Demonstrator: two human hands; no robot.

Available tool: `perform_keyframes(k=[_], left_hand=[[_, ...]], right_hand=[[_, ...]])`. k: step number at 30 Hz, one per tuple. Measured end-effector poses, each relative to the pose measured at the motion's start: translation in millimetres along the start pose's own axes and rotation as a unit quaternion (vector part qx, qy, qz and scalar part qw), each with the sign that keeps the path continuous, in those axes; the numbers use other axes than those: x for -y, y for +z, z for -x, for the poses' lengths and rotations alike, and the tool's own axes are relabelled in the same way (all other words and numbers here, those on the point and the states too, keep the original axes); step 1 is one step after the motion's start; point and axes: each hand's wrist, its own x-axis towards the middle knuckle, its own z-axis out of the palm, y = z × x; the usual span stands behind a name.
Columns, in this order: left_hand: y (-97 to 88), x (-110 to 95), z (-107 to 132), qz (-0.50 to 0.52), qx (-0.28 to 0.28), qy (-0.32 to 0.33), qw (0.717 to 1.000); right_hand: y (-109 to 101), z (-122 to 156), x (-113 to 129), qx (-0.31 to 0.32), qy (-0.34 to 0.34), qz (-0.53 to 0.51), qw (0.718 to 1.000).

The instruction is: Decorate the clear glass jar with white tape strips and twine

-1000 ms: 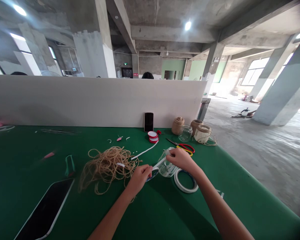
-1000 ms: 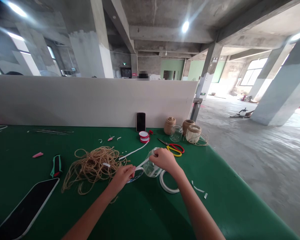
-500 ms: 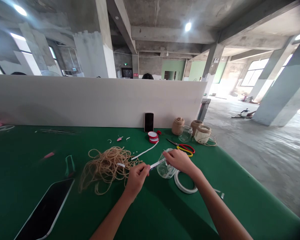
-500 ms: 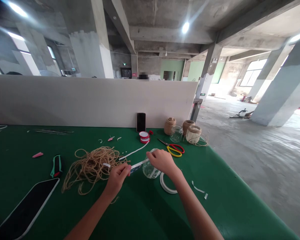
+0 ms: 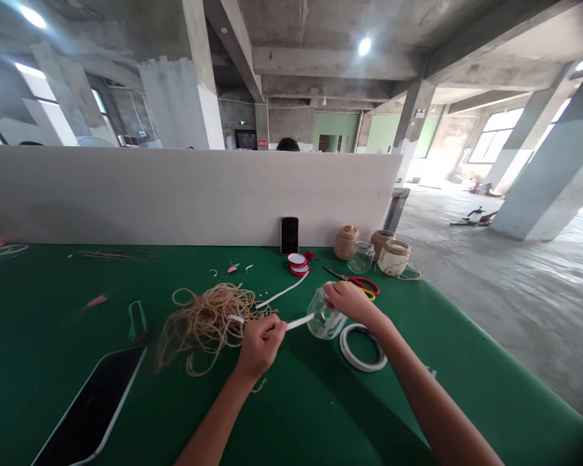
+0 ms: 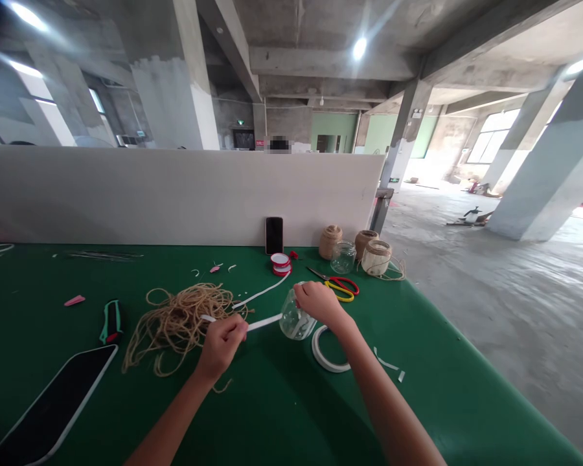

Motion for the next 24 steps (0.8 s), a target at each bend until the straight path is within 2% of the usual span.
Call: perform_keyframes(k=[4,6,9,13,17,21,24], left_hand=[[3.2,-2.0,0.8,-0.058,0.063,0.037,0.996],[4.6,-2.5,0.0,-0.064,0.072,0.024,0.995],[6.0,-0.9,-1.9,-0.036,0.049,-0.032,0.998],[6.3,5.7,-2.4,0.077,0.007,-0.109,0.991],[6.1,9.4,-0.9,0.161,-0.004,-0.132,0.978],[6.7,7.1,-0.3,0.178,-0.002,-0.136,0.974],[6.8,5.8,0.5,0.163,-0.001,-0.128,0.978]], right_hand=[[-2.4,-11.5,-14.0,0.009,0.032,-0.129,0.991],[-1.3,-13.8,-24.2,0.007,0.058,-0.203,0.977],[4.0,-9.7,-37.9,-0.015,0.089,-0.316,0.944],[15.4,6.2,-46.3,-0.072,0.108,-0.464,0.876],[29.6,17.5,-46.0,-0.126,0.117,-0.584,0.794],[42.9,18.8,-45.7,-0.169,0.127,-0.675,0.707],[49.0,19.3,-48.5,-0.18,0.14,-0.721,0.654]])
